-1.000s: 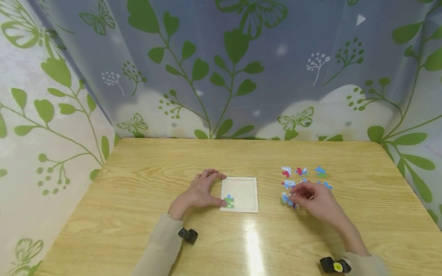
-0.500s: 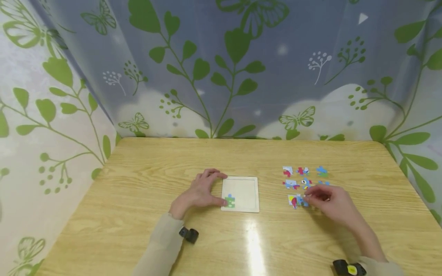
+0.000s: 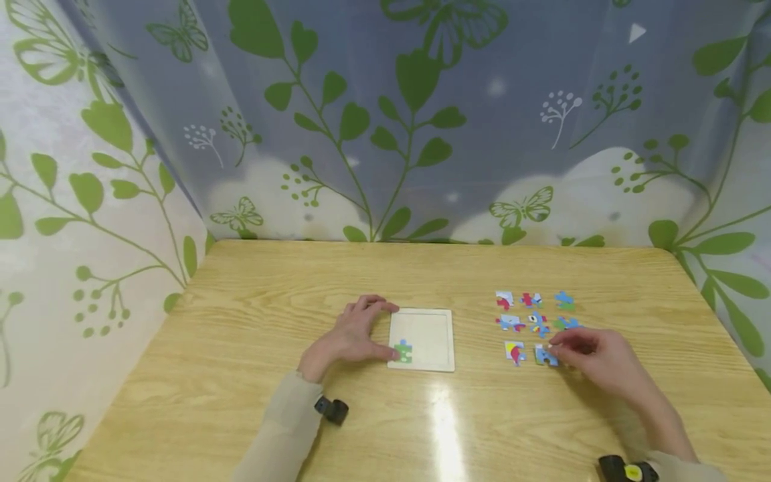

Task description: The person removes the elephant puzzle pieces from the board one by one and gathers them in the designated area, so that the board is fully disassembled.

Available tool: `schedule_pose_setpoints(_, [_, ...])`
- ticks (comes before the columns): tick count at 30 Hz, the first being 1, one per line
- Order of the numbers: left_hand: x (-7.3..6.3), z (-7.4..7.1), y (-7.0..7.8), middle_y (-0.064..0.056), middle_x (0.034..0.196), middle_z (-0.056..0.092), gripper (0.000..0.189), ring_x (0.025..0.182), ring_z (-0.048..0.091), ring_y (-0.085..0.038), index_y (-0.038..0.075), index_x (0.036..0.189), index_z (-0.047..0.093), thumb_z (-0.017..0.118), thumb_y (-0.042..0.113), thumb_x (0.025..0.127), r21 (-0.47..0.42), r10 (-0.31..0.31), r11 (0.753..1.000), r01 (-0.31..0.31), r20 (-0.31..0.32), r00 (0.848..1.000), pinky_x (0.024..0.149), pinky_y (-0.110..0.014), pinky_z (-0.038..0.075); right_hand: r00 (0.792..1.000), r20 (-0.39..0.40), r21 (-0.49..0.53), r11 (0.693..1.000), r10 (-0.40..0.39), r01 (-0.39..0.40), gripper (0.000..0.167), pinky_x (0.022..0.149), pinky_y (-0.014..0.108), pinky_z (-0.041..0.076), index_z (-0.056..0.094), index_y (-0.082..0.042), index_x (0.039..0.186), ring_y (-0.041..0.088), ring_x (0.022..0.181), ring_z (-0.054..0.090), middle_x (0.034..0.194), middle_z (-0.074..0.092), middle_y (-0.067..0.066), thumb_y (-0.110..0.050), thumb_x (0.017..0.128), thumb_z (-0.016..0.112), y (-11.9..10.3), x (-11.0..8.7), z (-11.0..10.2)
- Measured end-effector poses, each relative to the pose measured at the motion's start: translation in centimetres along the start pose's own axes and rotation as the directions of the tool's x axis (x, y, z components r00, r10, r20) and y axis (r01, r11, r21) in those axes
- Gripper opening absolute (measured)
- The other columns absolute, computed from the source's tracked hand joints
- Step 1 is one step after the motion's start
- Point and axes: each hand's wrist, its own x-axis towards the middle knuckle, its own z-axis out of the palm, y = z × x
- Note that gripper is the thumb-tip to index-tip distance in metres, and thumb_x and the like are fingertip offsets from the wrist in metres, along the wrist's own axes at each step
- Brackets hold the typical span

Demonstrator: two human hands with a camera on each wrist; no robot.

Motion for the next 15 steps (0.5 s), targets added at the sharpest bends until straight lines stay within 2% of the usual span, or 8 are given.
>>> schedule_pose_setpoints(7, [0.0,-0.03,-0.18,-0.006,0.163,0.03,0.08,0.145,0.031,-0.039,0.028,0.15,0.047,0.084,0.046,0.082,0.019,0.017,1.0,-0.018,0.014,1.0,0.119,-0.058,0.025,0.999,0.037,-0.002,1.0,0.031,-0.031,0.026,0.055,0.027,0.044,0.073,-0.006,0.114,0.007,0.069,0.055,0.092,0.075,-0.009,-0.027,0.099,0.069,0.02,0.33,-0.25])
schedule_pose_setpoints(15, [-0.18,-0.17,-0.27,-0.006,0.164,0.029,0.079,0.145,0.031,-0.039,0.029,0.151,0.045,0.082,0.047,0.083,0.034,0.025,0.999,-0.026,0.03,0.999,0.119,-0.058,0.025,0.999,0.031,-0.04,0.999,0.023,-0.021,0.026,0.058,0.026,0.045,0.074,-0.007,0.113,0.001,0.073,0.057,0.097,0.077,-0.004,-0.028,0.099,0.07,0.14,0.69,0.08])
